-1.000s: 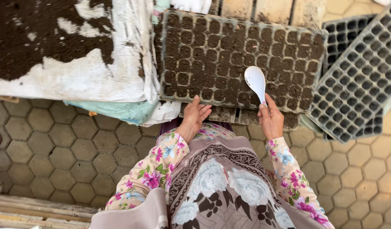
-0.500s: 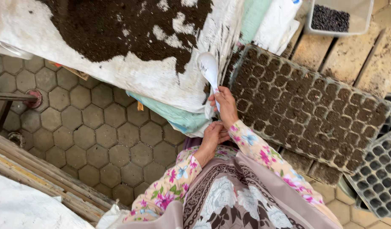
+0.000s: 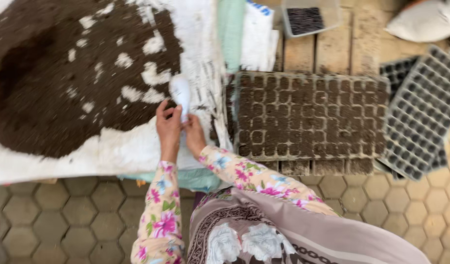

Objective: The person fills seedling tray cells with soil using a white plastic spoon, then places individual seeds into each cell by hand. The person works over a wooden pallet outdoors, handling soil, a seedling tray, and a container of seeds.

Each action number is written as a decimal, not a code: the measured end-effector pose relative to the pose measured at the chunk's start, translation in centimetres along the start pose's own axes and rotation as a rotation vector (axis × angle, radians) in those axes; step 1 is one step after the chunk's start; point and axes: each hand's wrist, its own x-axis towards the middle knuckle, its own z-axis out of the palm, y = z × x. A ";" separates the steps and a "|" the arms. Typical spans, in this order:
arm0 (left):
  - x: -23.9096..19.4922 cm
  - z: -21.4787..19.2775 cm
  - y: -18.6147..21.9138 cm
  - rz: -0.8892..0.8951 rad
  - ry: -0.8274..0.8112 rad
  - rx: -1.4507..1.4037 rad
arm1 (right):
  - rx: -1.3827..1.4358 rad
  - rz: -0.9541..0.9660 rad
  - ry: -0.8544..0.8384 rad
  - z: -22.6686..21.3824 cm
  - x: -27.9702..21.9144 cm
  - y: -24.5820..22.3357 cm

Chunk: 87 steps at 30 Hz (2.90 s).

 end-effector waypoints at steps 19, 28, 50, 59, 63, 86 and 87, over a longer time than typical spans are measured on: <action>-8.7 1.1 4.5 0.228 0.110 0.235 | 0.135 0.011 0.509 -35.2 22.6 -19.7; -18.1 3.9 2.4 0.072 0.282 0.020 | 0.137 0.131 0.419 -40.1 29.7 -20.2; -20.6 15.1 7.9 -0.262 -0.866 -0.371 | -0.747 -0.088 -0.176 -30.5 -11.5 -34.4; -23.4 9.9 5.0 -0.489 -0.852 -0.414 | -1.087 -0.048 -0.017 -27.0 -19.2 -31.4; -24.2 8.3 5.6 -0.215 -0.775 -0.163 | -1.053 -0.687 0.291 -26.0 -21.5 -27.9; -28.6 15.8 2.5 -0.345 -1.007 0.017 | -1.247 -0.442 0.194 -34.1 -18.4 -19.1; -28.9 16.7 2.5 -0.351 -1.007 0.030 | -1.247 -0.463 0.180 -35.1 -18.3 -19.4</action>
